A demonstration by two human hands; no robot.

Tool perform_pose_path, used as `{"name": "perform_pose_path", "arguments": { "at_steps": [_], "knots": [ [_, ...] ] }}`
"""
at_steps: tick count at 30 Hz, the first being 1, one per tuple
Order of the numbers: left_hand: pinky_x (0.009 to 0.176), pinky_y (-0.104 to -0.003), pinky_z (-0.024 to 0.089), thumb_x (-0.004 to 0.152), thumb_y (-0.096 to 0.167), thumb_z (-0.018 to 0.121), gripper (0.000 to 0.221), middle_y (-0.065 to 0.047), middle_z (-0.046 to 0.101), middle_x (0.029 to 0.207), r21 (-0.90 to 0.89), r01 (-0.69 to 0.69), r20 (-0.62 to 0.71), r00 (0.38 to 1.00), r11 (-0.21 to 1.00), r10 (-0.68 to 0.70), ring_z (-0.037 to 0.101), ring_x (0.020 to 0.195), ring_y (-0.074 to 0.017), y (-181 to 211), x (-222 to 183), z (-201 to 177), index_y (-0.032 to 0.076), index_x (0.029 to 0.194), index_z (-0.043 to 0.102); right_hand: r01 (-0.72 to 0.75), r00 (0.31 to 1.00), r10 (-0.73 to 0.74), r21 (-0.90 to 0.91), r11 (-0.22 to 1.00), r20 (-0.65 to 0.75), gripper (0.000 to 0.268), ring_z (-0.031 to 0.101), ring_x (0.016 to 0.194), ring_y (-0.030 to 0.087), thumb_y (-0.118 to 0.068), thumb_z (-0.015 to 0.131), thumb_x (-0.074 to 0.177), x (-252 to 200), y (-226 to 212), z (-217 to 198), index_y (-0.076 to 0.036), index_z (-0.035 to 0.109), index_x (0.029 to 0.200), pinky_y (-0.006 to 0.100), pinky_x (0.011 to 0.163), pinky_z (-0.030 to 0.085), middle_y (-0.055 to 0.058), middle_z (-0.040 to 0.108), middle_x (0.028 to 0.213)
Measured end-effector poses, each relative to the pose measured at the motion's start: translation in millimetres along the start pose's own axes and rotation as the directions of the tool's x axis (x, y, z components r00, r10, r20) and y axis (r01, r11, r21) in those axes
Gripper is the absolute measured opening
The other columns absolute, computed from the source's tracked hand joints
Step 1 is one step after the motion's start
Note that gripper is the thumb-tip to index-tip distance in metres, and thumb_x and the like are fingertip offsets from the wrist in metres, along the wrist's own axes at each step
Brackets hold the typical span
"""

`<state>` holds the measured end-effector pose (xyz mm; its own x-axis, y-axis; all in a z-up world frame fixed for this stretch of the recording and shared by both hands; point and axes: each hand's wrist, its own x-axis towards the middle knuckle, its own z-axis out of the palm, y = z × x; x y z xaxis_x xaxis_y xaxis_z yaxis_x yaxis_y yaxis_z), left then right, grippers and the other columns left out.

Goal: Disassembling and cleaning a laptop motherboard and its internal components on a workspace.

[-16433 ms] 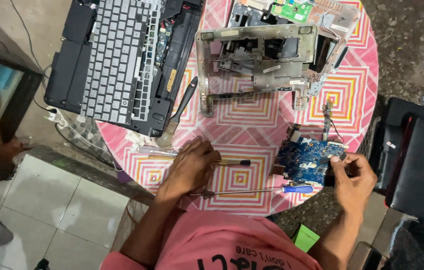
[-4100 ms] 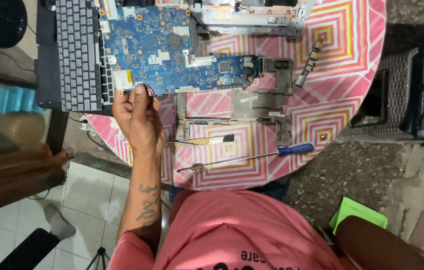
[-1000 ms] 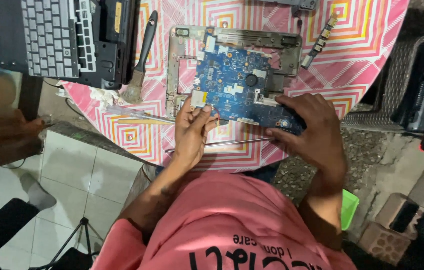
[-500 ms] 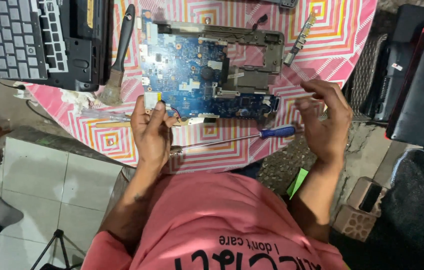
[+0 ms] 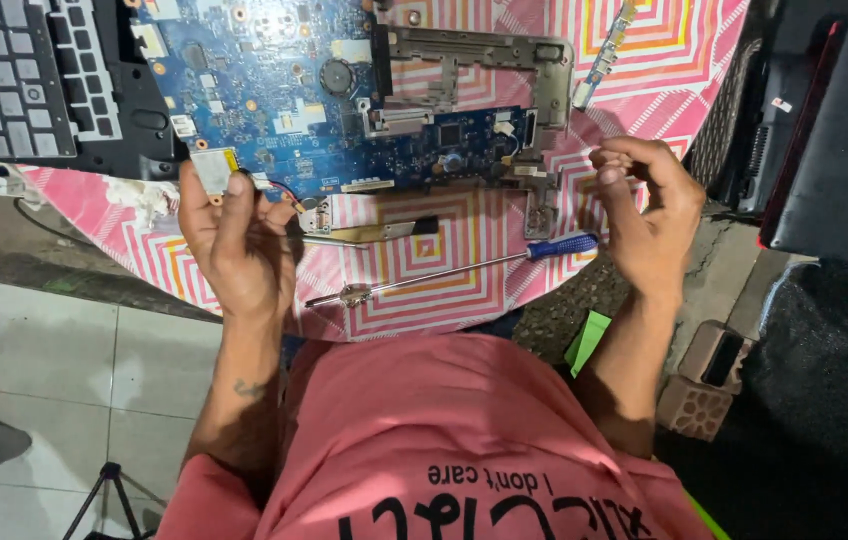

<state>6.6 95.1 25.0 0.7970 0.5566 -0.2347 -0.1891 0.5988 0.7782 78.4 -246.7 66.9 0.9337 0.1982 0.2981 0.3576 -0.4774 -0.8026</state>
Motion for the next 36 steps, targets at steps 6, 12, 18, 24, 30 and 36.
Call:
{"name": "perform_pose_path", "arguments": {
  "at_steps": [6,12,18,24,30,36],
  "knots": [
    [0.080,-0.036,0.071,0.100,0.007,0.064,0.041,-0.005,0.061,0.086,-0.051,-0.007,0.004,1.000,0.999,0.007,0.069,0.074,-0.0142,-8.1,5.2,-1.6,0.011,0.139,0.052,-0.023,1.000,0.023,-0.028,0.999,0.000,0.018,0.060,0.088,0.026,-0.002,0.062,0.107,-6.0,3.2,-5.4,0.008,0.068,0.120,0.044,0.083,0.050,0.022,0.066,0.096],
    [0.082,-0.035,0.070,0.101,0.008,0.062,0.039,-0.005,0.061,0.085,-0.048,-0.035,0.060,0.997,0.998,0.038,0.070,0.076,-0.0121,-3.0,13.8,4.3,0.009,0.138,0.052,-0.064,0.997,0.065,0.035,0.997,-0.027,0.018,0.064,0.089,0.028,-0.002,0.058,0.109,-9.3,9.7,0.3,0.009,0.067,0.119,0.042,0.084,0.052,0.022,0.067,0.094],
    [0.078,-0.029,0.068,0.101,0.013,0.061,0.030,-0.001,0.057,0.080,0.004,-0.095,0.115,0.989,0.996,0.094,0.064,0.072,-0.0064,2.7,18.3,13.8,0.008,0.130,0.053,-0.065,0.998,0.065,0.009,0.998,0.002,0.019,0.063,0.089,0.027,-0.002,0.056,0.110,-5.9,12.3,3.7,0.011,0.066,0.119,0.043,0.084,0.051,0.024,0.068,0.093],
    [0.054,-0.023,0.056,0.103,0.017,0.057,0.021,0.000,0.047,0.066,0.037,-0.145,0.211,0.968,0.989,0.134,0.052,0.051,-0.0043,0.6,25.1,9.6,0.007,0.120,0.053,-0.043,0.999,0.043,-0.038,0.998,-0.002,0.017,0.060,0.084,0.024,-0.002,0.059,0.110,0.9,10.9,8.5,0.010,0.069,0.118,0.040,0.082,0.050,0.022,0.068,0.091],
    [0.070,-0.019,0.033,0.108,0.016,0.050,0.020,0.004,0.052,0.089,0.127,-0.154,0.317,0.943,0.980,0.106,0.041,0.072,-0.0039,35.5,19.5,26.4,0.006,0.125,0.053,-0.217,0.976,0.218,-0.045,0.975,0.022,0.022,0.058,0.092,0.019,-0.010,0.061,0.109,5.5,-4.7,8.6,0.006,0.062,0.122,0.030,0.087,0.047,0.014,0.064,0.104],
    [0.078,-0.020,0.033,0.107,0.019,0.049,0.027,0.001,0.058,0.096,0.198,-0.186,0.345,0.932,0.962,0.109,0.043,0.079,-0.0052,43.5,24.0,32.9,0.002,0.126,0.055,-0.128,0.991,0.129,-0.019,0.992,0.030,0.017,0.053,0.097,0.020,-0.003,0.060,0.106,19.1,-27.2,22.2,0.005,0.060,0.120,0.032,0.090,0.045,0.013,0.058,0.111]
  ]
}}
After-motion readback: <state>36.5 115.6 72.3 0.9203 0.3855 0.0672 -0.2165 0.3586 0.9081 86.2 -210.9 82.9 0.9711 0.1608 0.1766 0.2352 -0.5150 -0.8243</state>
